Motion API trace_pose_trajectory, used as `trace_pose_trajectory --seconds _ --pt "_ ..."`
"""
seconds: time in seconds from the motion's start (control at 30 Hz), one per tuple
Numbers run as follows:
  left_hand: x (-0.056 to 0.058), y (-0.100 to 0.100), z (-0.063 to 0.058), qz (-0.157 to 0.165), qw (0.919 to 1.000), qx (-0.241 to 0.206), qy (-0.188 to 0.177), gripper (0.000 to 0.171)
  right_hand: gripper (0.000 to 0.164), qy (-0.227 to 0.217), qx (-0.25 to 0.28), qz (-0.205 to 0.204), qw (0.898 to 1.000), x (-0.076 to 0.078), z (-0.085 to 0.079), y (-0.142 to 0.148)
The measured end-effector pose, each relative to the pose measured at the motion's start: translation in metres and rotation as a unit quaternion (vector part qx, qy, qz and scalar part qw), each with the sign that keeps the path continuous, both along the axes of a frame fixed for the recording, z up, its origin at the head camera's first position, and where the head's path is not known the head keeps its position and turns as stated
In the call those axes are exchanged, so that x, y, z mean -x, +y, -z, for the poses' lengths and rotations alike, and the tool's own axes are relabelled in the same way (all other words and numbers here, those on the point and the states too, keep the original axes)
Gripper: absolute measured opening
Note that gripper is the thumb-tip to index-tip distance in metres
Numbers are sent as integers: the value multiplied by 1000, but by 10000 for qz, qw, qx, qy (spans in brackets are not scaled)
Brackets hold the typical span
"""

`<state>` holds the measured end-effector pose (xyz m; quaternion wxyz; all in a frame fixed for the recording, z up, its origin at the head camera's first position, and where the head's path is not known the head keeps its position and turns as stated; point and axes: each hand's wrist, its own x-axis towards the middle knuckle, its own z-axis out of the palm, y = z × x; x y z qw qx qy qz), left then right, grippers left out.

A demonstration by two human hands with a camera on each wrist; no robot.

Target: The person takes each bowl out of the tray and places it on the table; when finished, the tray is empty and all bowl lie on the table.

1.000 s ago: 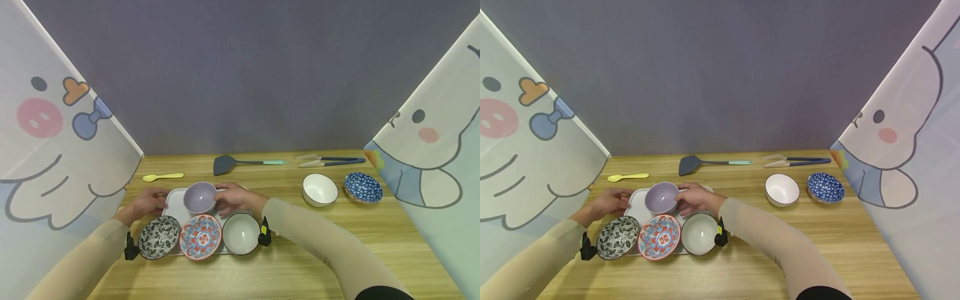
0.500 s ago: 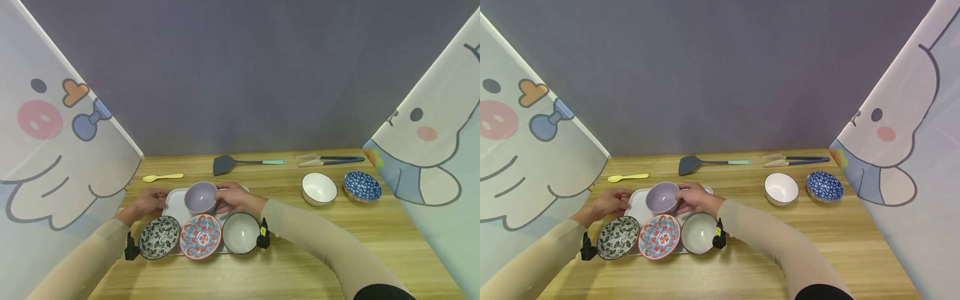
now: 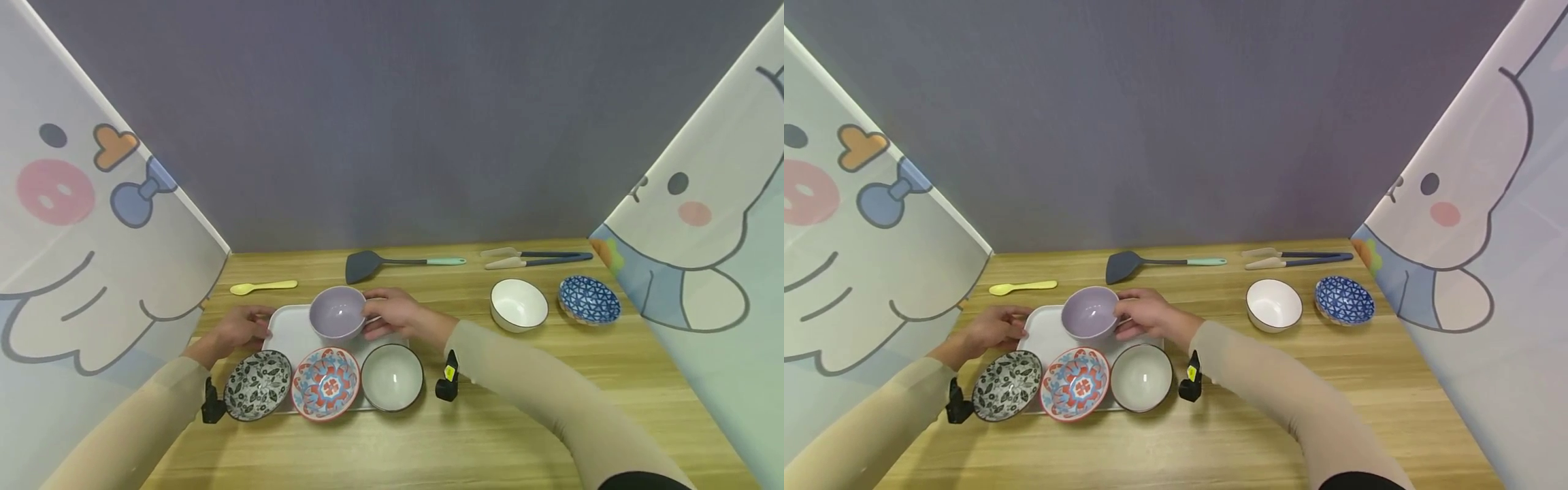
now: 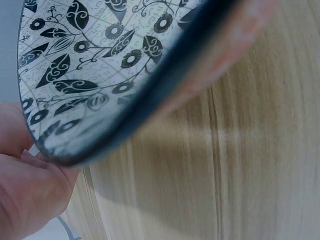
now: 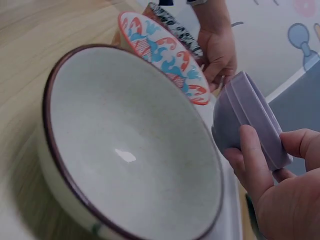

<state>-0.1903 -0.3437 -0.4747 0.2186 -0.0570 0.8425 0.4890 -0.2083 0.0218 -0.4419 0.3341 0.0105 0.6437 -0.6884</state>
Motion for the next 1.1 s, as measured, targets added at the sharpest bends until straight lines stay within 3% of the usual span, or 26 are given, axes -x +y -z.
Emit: trace_pose_trajectory --seconds 0.23,0.57,0.8,1.1 --pt "0 -1 2 15 9999 105 66 62 59 123 11 8 9999 -2 -16 29" --pt "0 -2 0 138 9998 91 104 60 61 236 -24 448 9987 -3 -25 75" --pt "-1 -1 -2 129 9998 75 96 60 63 269 -21 781 9966 -5 -19 100" --pt "0 -1 0 125 9999 52 91 60 65 249 -405 1047 9934 -11 -4 129"
